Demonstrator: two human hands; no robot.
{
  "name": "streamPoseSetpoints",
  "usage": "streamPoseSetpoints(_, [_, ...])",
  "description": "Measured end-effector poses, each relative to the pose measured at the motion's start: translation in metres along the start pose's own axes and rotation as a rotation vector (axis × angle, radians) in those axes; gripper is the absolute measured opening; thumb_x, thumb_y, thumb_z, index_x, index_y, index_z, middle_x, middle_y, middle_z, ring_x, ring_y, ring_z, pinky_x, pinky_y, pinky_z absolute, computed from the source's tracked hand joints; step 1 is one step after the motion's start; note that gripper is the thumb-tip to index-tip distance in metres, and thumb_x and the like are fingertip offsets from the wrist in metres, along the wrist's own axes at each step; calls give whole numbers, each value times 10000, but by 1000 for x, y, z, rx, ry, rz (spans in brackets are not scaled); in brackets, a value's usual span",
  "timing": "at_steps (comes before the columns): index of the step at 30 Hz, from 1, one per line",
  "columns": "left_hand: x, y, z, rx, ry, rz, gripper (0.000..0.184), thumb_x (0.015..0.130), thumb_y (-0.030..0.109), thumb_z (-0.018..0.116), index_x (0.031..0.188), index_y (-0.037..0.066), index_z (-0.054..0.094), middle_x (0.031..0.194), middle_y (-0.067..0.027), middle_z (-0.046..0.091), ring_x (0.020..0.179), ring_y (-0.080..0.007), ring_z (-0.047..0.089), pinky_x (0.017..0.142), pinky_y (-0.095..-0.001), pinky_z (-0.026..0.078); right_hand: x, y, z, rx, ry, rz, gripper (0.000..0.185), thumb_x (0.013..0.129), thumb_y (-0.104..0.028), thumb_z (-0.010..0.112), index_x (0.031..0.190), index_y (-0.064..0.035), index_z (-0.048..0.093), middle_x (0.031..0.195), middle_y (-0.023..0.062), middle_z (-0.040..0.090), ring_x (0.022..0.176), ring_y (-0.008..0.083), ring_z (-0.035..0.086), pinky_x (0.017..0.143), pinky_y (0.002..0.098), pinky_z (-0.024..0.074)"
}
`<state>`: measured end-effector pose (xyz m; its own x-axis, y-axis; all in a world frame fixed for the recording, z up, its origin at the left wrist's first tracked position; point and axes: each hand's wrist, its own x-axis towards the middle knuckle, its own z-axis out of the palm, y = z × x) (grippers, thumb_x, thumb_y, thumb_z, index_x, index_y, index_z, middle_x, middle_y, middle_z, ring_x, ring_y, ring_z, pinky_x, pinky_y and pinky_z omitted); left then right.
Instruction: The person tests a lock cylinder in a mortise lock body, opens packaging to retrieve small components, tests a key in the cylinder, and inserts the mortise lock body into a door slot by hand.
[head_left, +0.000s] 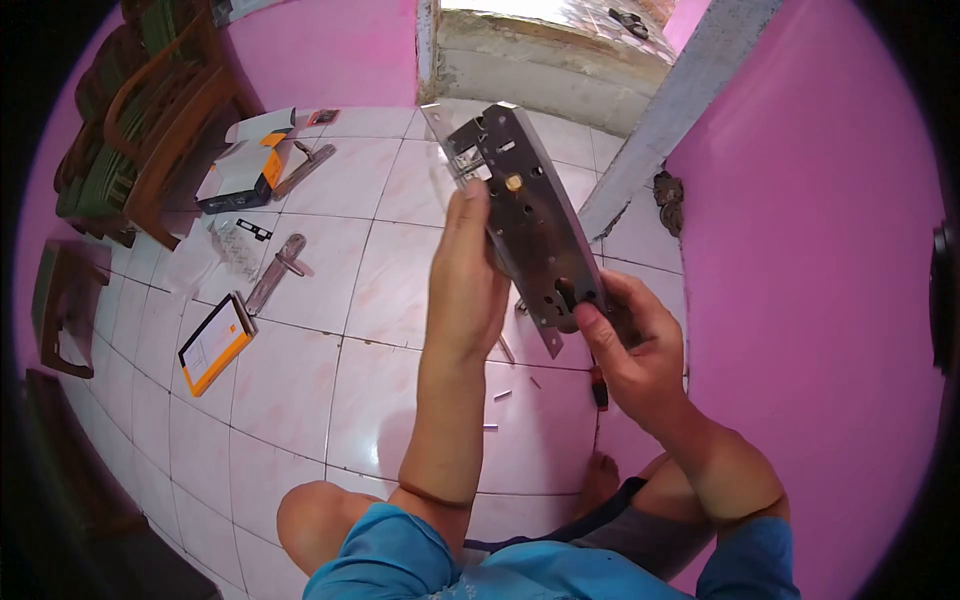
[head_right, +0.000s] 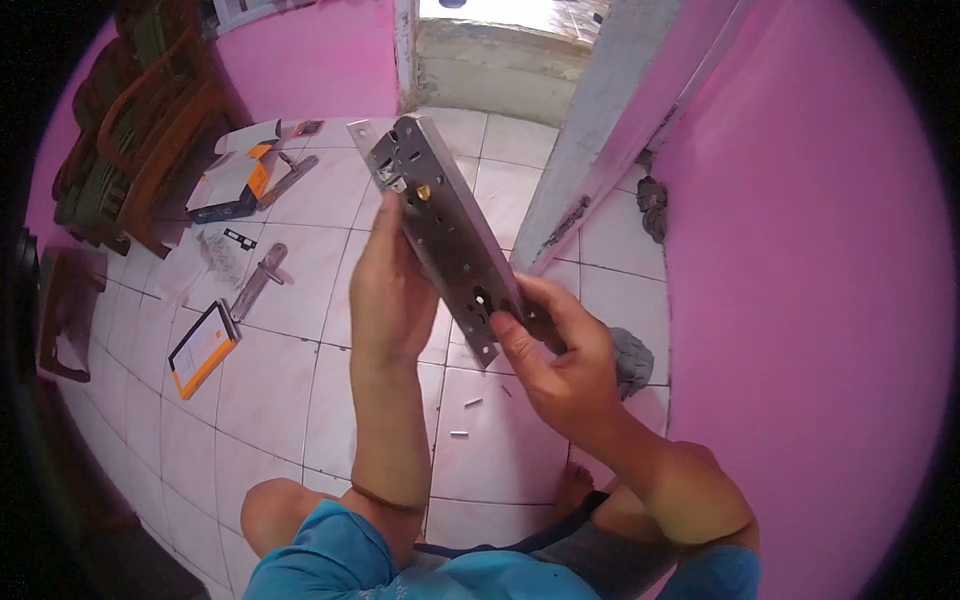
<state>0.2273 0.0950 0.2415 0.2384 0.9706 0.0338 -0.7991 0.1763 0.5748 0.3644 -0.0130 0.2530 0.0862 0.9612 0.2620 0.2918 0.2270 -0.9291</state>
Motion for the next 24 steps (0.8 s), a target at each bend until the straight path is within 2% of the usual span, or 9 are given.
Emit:
streamPoseSetpoints(1, [0, 3, 1, -50, -9, 47, 447, 1109, 382, 358, 1294, 31, 565, 1183, -111, 658, 1009, -208, 658, 911, -387, 524, 1, 0, -1, 182, 1, 140, 353, 993, -111, 659, 1302, 31, 563, 1170, 92, 682, 1044, 146, 654, 916, 307, 530])
streamPoseSetpoints(2, [-1, 5, -2, -30, -41, 73, 461, 1117, 361, 319, 1363, 34, 531, 1245, -118, 645, 1075, -220, 654, 949, -400, 525, 4, -1, -1, 305, -23, 131, 353, 1027, -131, 611, 1329, 43, 553, 1197, 87, 677, 1059, 154, 655, 924, 320, 539])
streamPoseSetpoints(5, [2, -1, -5, -128, -135, 104, 490, 1117, 388, 290, 1364, 35, 522, 1244, -132, 646, 1072, -232, 664, 926, -403, 541, 6, -3, -3, 406, -49, 224, 383, 1034, -159, 602, 1349, 50, 543, 1187, 97, 678, 1066, 179, 663, 944, 343, 548])
streamPoseSetpoints(6, [3, -4, -6, -57, -112, 76, 582, 1107, 445, 231, 1403, 15, 487, 1277, -177, 632, 1082, -279, 672, 930, -424, 556, 6, -2, -3, 407, -51, 225, 383, 1034, -159, 602, 1349, 50, 543, 1187, 97, 678, 1066, 179, 663, 944, 343, 548])
streamPoseSetpoints(7, [4, -7, -5, -57, -111, 76, 582, 1107, 445, 231, 1403, 15, 487, 1277, -177, 632, 1082, -279, 672, 930, -424, 556, 6, 0, -3, 445, -53, 264, 392, 1037, -174, 596, 1354, 51, 541, 1190, 105, 675, 1067, 190, 665, 944, 355, 556])
streamPoseSetpoints(9, [4, -11, -3, -157, -273, 14, 656, 1091, 488, 195, 1459, -1, 431, 1306, -231, 610, 1099, -337, 673, 956, -444, 560, 7, 2, -3, 482, -59, 303, 403, 1041, -188, 590, 1359, 53, 539, 1192, 113, 672, 1068, 200, 667, 945, 367, 564])
streamPoseSetpoints(10, [4, -11, -1, -126, -293, 24, 687, 1082, 497, 170, 1510, -5, 359, 1379, -265, 549, 1211, -387, 611, 1027, -489, 524, 8, 2, -2, 544, -62, 313, 407, 1041, -192, 588, 1361, 55, 539, 1198, 119, 668, 1067, 205, 668, 946, 374, 566])
streamPoseSetpoints(14, [7, -16, 2, -248, -338, 21, 652, 1089, 461, 210, 1525, -12, 318, 1463, -244, 468, 1350, -388, 489, 1094, -534, 460, 9, 7, -1, 636, -55, 367, 424, 1042, -199, 587, 1368, 65, 532, 1211, 131, 660, 1082, 211, 660, 957, 387, 561])
streamPoseSetpoints(24, [6, -15, -2, -236, -248, 51, 631, 1082, 458, 278, 1485, -16, 376, 1374, -230, 549, 1255, -357, 580, 945, -479, 584, 13, 8, -2, 552, -110, 396, 433, 1045, -205, 582, 1381, 63, 528, 1218, 120, 659, 1098, 194, 649, 986, 369, 530])
